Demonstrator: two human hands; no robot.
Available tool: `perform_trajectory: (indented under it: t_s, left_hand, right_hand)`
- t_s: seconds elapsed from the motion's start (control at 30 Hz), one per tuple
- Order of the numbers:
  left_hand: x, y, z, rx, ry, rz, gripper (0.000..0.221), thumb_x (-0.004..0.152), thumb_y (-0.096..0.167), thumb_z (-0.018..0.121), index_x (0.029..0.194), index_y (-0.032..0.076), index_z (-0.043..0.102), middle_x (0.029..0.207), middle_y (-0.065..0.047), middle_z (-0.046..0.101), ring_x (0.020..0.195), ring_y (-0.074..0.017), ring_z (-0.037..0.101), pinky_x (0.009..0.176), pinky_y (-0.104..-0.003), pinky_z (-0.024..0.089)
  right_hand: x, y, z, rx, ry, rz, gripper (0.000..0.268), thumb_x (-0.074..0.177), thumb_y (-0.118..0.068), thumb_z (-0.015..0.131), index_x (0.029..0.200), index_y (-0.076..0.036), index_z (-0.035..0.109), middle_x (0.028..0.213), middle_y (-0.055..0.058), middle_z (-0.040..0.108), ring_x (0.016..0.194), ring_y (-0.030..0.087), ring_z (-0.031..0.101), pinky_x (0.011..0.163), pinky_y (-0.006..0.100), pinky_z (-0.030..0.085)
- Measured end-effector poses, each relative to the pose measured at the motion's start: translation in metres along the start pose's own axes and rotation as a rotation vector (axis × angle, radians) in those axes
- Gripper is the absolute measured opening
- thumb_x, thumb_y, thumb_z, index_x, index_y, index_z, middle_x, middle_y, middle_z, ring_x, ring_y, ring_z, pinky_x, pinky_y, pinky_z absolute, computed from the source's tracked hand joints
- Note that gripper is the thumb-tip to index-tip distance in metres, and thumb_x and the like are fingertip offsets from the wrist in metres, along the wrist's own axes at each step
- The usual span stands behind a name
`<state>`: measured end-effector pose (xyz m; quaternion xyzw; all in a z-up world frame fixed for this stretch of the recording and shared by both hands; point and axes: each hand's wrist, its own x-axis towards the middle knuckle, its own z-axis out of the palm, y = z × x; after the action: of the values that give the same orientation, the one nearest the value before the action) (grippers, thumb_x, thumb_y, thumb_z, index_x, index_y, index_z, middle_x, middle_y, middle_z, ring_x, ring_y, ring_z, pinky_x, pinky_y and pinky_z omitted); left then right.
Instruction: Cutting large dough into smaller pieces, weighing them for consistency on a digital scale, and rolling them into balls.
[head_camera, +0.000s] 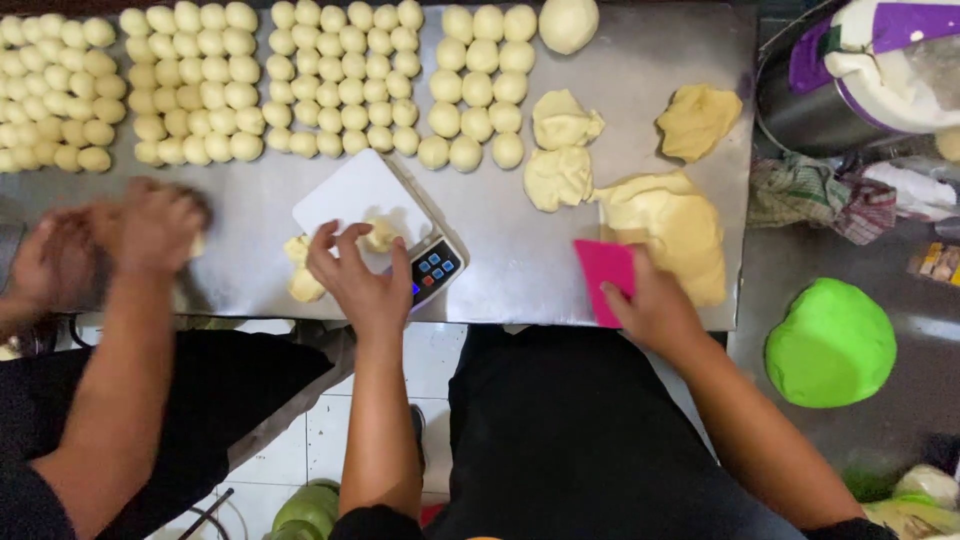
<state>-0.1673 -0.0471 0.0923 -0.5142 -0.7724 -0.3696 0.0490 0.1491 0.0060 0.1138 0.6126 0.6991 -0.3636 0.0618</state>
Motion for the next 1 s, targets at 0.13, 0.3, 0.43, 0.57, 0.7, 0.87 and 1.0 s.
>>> perform_trajectory:
  t_s: [0.13, 0.3, 0.43, 0.57, 0.7, 0.87, 1.0]
  left_hand:
    - [-0.028, 0.038, 0.047, -0.41, -0.137, 0.097, 0.013, 0.084, 0.007, 0.062, 0.097, 0.005, 0.064, 0.086, -0.015, 0.06, 0.084, -0.0357, 0.06, 0.079, -0.041, 0.047]
    - [-0.093, 0.106, 0.14, -0.441, -0.526, 0.321, 0.031, 0.082, 0.022, 0.067, 0.108, 0.007, 0.064, 0.094, -0.016, 0.063, 0.093, -0.034, 0.063, 0.079, -0.04, 0.052]
    - [-0.101, 0.14, 0.172, -0.32, -0.499, 0.444, 0.052, 0.077, 0.047, 0.065, 0.106, 0.005, 0.057, 0.085, -0.016, 0.061, 0.079, -0.0319, 0.065, 0.069, -0.039, 0.054]
    - [-0.126, 0.122, 0.188, -0.276, -0.613, 0.437, 0.036, 0.085, 0.035, 0.059, 0.112, 0.011, 0.055, 0.092, -0.012, 0.062, 0.084, -0.0295, 0.066, 0.07, -0.038, 0.054]
    - [-0.135, 0.105, 0.169, -0.252, -0.548, 0.475, 0.021, 0.086, 0.024, 0.057, 0.104, 0.013, 0.059, 0.089, -0.009, 0.061, 0.081, -0.0273, 0.066, 0.068, -0.034, 0.053]
    - [-0.141, 0.094, 0.166, -0.223, -0.485, 0.447, 0.016, 0.086, 0.02, 0.059, 0.1, 0.014, 0.062, 0.088, -0.007, 0.061, 0.08, -0.0256, 0.065, 0.07, -0.033, 0.053]
    - [-0.131, 0.082, 0.16, -0.267, -0.46, 0.369, 0.016, 0.082, 0.021, 0.062, 0.098, 0.019, 0.065, 0.084, -0.004, 0.064, 0.081, -0.0228, 0.065, 0.072, -0.033, 0.053]
  right_hand:
    - [-0.004, 0.045, -0.01, 0.086, 0.236, 0.2, 0.047, 0.085, -0.032, 0.06, 0.119, -0.005, 0.041, 0.087, 0.037, 0.061, 0.088, 0.053, 0.061, 0.075, 0.058, 0.048]
    - [-0.014, 0.059, -0.021, 0.161, 0.398, 0.138, 0.043, 0.088, -0.02, 0.061, 0.12, 0.001, 0.042, 0.089, 0.035, 0.06, 0.083, 0.052, 0.062, 0.064, 0.056, 0.051]
    - [-0.015, 0.05, -0.02, -0.062, 0.37, 0.116, 0.043, 0.088, -0.026, 0.058, 0.119, -0.002, 0.04, 0.082, 0.031, 0.062, 0.078, 0.049, 0.064, 0.06, 0.055, 0.053]
    - [0.007, 0.051, 0.0, -0.188, 0.216, 0.106, 0.04, 0.086, -0.028, 0.054, 0.115, -0.005, 0.038, 0.079, 0.031, 0.063, 0.079, 0.049, 0.065, 0.066, 0.056, 0.053]
    - [0.015, 0.035, 0.012, -0.142, 0.049, 0.063, 0.041, 0.083, -0.024, 0.052, 0.114, -0.004, 0.036, 0.082, 0.031, 0.064, 0.085, 0.05, 0.064, 0.073, 0.057, 0.051]
    - [0.02, 0.025, 0.029, -0.129, 0.084, 0.062, 0.042, 0.085, -0.023, 0.05, 0.119, -0.003, 0.033, 0.083, 0.03, 0.063, 0.084, 0.05, 0.064, 0.073, 0.055, 0.052]
    - [0.007, 0.031, 0.035, -0.041, 0.135, 0.082, 0.047, 0.086, -0.021, 0.049, 0.123, 0.001, 0.03, 0.086, 0.032, 0.062, 0.085, 0.05, 0.063, 0.073, 0.057, 0.052]
